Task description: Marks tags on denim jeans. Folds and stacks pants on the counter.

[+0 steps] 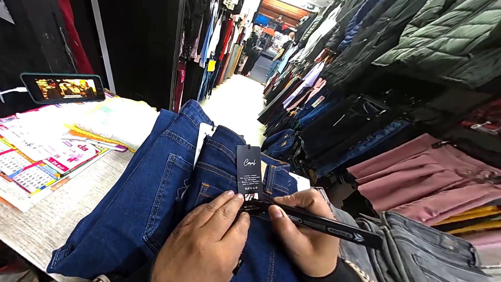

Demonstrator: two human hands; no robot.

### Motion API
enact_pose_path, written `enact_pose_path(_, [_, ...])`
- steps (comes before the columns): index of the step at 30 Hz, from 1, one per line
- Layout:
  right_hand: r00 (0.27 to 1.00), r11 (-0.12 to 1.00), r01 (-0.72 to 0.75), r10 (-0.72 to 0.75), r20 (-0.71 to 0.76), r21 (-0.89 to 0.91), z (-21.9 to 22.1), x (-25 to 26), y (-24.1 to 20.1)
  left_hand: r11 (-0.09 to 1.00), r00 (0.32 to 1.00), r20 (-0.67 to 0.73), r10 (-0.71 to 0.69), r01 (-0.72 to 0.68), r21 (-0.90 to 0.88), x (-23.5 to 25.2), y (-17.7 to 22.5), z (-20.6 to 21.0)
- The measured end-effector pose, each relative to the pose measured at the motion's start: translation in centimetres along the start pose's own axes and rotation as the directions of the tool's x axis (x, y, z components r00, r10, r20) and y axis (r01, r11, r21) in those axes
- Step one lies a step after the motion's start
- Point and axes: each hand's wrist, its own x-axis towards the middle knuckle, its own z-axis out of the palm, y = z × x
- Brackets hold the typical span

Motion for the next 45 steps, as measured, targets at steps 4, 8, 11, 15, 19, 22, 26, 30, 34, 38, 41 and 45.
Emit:
enact_pose_path(4, [0.989,0.98,-0.091,0.11,-0.102,0.176,-1.0,0.5,-0.4,1.0,1.0,0.008,-0.001,0.001,-0.014,0.1,-0.2,-0.2])
enact_pose_path(8, [0.947,0.95,-0.111,0.19,-0.26,0.291,-3.4,2.5,-0.7,0.999,1.0,0.029,-0.01,0.012,-0.037,0.2,-0.2,-0.4])
enact_pose_path(11, [0.95,0.952,-0.081,0.163,-0.266,0.294,-4.7,4.3,-2.0,0.999,0.999,0.041,-0.007,0.008,-0.033,0.2,-0.2,-0.6])
enact_pose_path(15, [0.979,0.939,-0.15,0.184,-0.086,0.309,-4.3,4.9,-2.1,1.0,0.998,0.055,-0.002,0.003,-0.018,0.5,0.0,-0.9])
enact_pose_path(19, [0.996,0.975,-0.09,0.092,-0.003,0.202,-2.3,6.9,-2.0,1.0,0.999,0.051,0.002,-0.001,-0.021,0.6,0.0,-0.9])
enact_pose_path(22, [0.999,0.991,0.002,0.003,-0.032,0.131,-0.4,7.2,-0.4,1.0,0.999,0.04,0.012,-0.011,-0.03,0.6,0.0,-0.8])
enact_pose_path(26, [0.998,0.988,0.039,-0.03,-0.06,0.147,0.7,5.6,2.1,1.0,0.999,0.037,-0.003,0.004,-0.03,0.7,0.1,-0.9])
enact_pose_path(30, [0.998,0.99,0.064,-0.064,-0.003,0.126,0.7,5.2,2.3,1.0,1.0,0.021,-0.008,0.008,-0.023,0.7,0.3,-0.8])
enact_pose_path(34, [0.997,0.994,0.069,-0.073,0.032,0.088,0.9,5.1,2.3,1.0,1.0,0.026,-0.004,0.004,-0.015,0.5,0.2,-0.8])
enact_pose_path(38, [0.999,0.998,0.037,-0.038,0.014,0.044,1.0,5.3,2.3,1.0,1.0,0.025,-0.007,0.008,-0.02,0.4,0.2,-0.7])
enact_pose_path(41, [0.999,0.999,0.037,-0.038,0.013,0.033,1.1,5.5,2.5,1.0,1.0,0.03,-0.005,0.005,-0.02,0.5,0.1,-0.7])
enact_pose_path(45, [0.998,0.997,0.064,-0.065,0.013,0.031,1.1,5.5,2.6,1.0,1.0,0.026,0.004,-0.003,-0.014,0.4,0.0,-0.7])
